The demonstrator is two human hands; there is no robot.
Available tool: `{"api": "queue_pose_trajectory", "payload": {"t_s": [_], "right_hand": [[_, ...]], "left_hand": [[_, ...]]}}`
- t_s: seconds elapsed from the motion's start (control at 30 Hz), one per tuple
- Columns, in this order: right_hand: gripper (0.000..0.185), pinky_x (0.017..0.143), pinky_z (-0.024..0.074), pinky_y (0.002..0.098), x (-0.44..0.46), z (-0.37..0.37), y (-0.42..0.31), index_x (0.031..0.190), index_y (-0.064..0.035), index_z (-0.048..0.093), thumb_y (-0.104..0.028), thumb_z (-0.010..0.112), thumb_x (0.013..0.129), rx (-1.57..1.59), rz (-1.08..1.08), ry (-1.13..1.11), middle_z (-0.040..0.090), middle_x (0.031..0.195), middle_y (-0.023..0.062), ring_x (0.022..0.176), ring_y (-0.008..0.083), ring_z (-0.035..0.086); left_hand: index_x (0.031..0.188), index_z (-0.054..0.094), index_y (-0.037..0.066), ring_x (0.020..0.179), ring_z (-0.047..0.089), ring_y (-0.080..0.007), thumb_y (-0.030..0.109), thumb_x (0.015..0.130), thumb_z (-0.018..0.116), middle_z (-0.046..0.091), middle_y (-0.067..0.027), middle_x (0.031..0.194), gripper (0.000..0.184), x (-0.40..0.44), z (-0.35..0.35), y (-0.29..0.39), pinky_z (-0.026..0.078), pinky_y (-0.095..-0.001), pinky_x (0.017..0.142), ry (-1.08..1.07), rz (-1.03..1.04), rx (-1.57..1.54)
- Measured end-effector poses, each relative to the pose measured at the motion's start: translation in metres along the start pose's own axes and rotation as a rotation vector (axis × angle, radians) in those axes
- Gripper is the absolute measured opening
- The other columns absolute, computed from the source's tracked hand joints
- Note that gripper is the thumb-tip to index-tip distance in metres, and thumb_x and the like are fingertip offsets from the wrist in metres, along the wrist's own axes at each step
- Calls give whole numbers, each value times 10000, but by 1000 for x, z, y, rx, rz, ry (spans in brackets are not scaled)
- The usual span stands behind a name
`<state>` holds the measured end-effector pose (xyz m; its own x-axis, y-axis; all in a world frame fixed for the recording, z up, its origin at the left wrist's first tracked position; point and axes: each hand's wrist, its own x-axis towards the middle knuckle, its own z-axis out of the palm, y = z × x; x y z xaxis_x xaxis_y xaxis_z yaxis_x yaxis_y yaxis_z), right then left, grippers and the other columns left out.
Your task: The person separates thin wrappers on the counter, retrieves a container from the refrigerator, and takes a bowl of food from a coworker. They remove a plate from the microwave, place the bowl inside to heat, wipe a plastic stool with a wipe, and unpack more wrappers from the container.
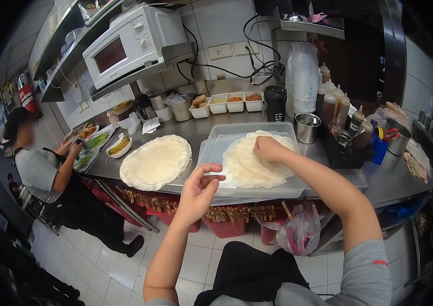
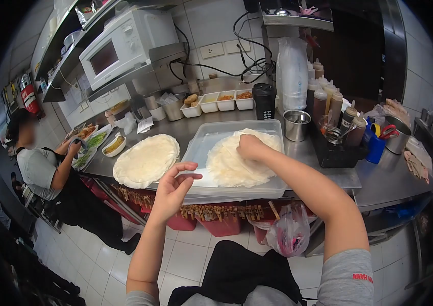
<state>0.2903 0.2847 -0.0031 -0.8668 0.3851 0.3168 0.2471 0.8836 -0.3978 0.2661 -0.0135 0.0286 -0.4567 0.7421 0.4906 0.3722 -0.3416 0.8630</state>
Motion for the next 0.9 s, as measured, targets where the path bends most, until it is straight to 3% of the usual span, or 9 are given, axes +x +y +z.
{"api": "queue_pose_trajectory", "payload": {"t_s": [0.23,0.33,0.43,0.47,0.57,0.6,0.7,0.8,0.9], "right_hand": [[183,720,486,387,-1,-15,-11,871,-34,647,-189,588,793,-94,-138,-171,659,860,188,819,335,626],[153,697,479,382,13,-20,-2,898,-33,599,-164,552,833,-5,-84,95,638,829,157,757,292,614],[96,651,463,342,16,-66,-18,881,-42,537,-134,514,875,255,-145,159,586,766,67,679,185,559],[83,647,453,317,13,-81,-26,887,-51,521,-133,508,890,354,-185,132,566,771,40,686,154,536],[66,646,426,248,1,-118,-55,903,-78,490,-140,501,925,612,-214,14,527,794,-21,715,81,489],[70,652,419,231,-4,-128,-64,906,-85,490,-149,506,930,672,-165,-47,527,807,-29,731,68,487],[68,670,405,199,-4,-136,-69,940,-96,496,-154,531,932,822,-187,-115,533,824,-38,769,41,482],[73,675,403,195,-3,-145,-68,937,-93,506,-150,547,920,874,-290,-91,539,825,-43,774,38,482],[76,686,400,193,-2,-164,-50,911,-86,520,-149,563,908,749,-288,-36,546,832,-47,778,39,480]], "left_hand": [[1144,530,-30,1029,597,-186,-47,872,494,509,-106,1222,275,16,8,-6,450,-279,880,-51,28,42],[1182,501,-16,1049,581,-182,-62,864,496,473,-108,1262,321,19,6,-10,450,-272,875,-100,89,77],[1239,447,-1,1060,570,-182,-70,861,502,434,-103,1300,388,28,5,-5,451,-275,880,13,80,73],[1270,401,16,1117,559,-242,1,847,564,395,-123,1322,454,37,-1,-12,462,-296,874,19,79,117],[1358,293,11,1222,450,-263,56,867,604,377,-173,1343,583,61,-1,-15,425,-318,950,141,87,205],[1399,229,13,1286,373,-296,202,850,676,315,-214,1396,733,71,-4,-21,406,-366,977,138,-33,238],[1421,207,8,1261,412,-296,313,823,714,335,-222,1405,841,98,-1,-37,397,-403,986,223,-386,232],[1362,352,-9,1155,527,-265,372,793,741,511,-200,1278,787,115,-3,-42,411,-412,970,123,-704,145],[1197,529,-7,1045,594,-235,412,765,756,607,-171,1151,644,117,-13,-53,468,-420,882,-57,-668,33]]}}
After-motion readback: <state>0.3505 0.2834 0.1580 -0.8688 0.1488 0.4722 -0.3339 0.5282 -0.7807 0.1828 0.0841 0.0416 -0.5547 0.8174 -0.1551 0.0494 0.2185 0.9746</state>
